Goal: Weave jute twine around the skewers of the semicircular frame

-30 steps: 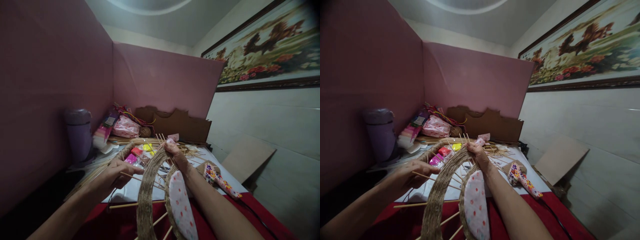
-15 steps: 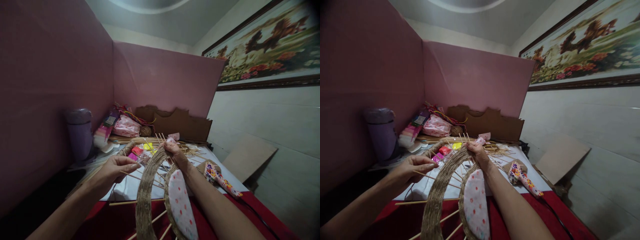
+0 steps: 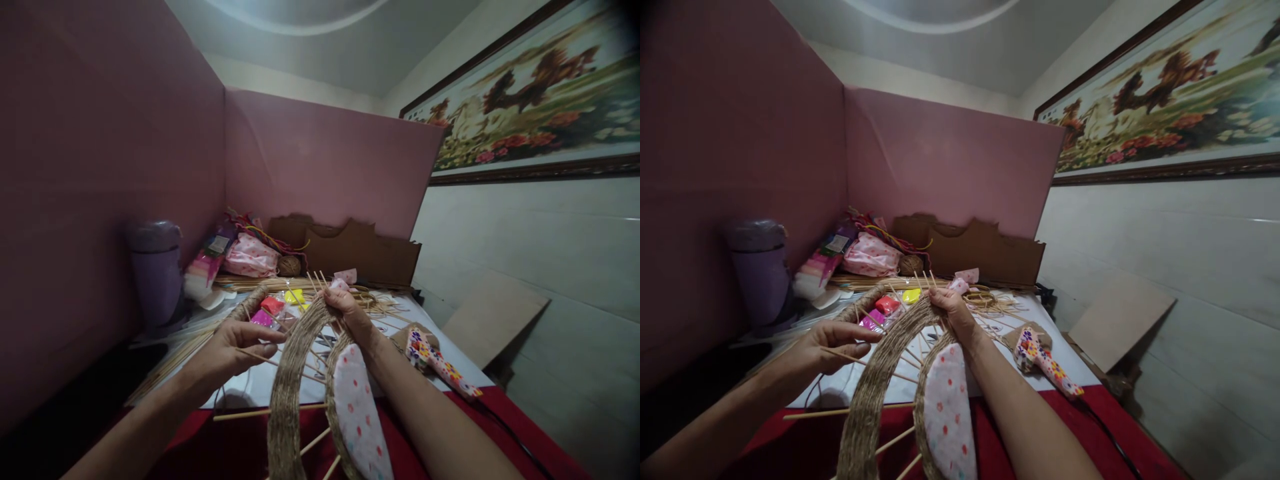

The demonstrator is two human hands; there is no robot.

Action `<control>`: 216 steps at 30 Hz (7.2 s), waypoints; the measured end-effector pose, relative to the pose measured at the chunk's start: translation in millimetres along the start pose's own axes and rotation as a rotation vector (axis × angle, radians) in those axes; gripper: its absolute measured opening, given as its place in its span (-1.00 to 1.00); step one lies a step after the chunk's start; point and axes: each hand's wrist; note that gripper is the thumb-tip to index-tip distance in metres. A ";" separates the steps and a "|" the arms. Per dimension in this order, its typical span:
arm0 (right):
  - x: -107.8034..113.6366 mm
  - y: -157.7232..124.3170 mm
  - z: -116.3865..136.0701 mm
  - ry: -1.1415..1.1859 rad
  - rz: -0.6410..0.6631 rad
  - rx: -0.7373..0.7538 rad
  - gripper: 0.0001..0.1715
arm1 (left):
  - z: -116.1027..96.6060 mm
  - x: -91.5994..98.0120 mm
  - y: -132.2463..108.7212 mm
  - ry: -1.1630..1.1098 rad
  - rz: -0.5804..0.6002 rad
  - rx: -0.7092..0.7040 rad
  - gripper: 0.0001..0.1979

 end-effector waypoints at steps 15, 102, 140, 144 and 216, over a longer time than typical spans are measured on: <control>-2.9 -1.9 4.6 -0.013 -0.017 0.033 -0.61 | 3.6 -2.1 2.9 -0.045 -0.091 -0.008 -0.65; -14.1 -14.5 4.5 -0.136 0.049 -0.178 -0.76 | 8.6 -7.7 4.9 -0.309 -0.187 0.142 -0.76; -23.1 -17.0 9.3 -0.119 -0.003 -0.190 -0.70 | 8.4 -10.3 1.8 -0.226 -0.114 0.087 -0.63; -23.3 -16.9 8.1 -0.122 -0.010 -0.182 -0.67 | 9.6 -8.3 1.9 -0.253 -0.128 0.040 -0.62; -80.5 -45.8 72.9 -1.550 0.092 0.759 -0.77 | -7.7 -10.8 -6.0 -0.397 -0.218 -0.029 -0.74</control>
Point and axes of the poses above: each hand's wrist, its own y-axis towards the middle knuckle, its own x-axis out of the back of the hand, z = x × y, and after that the axes turned 13 degrees about -y, right-handed
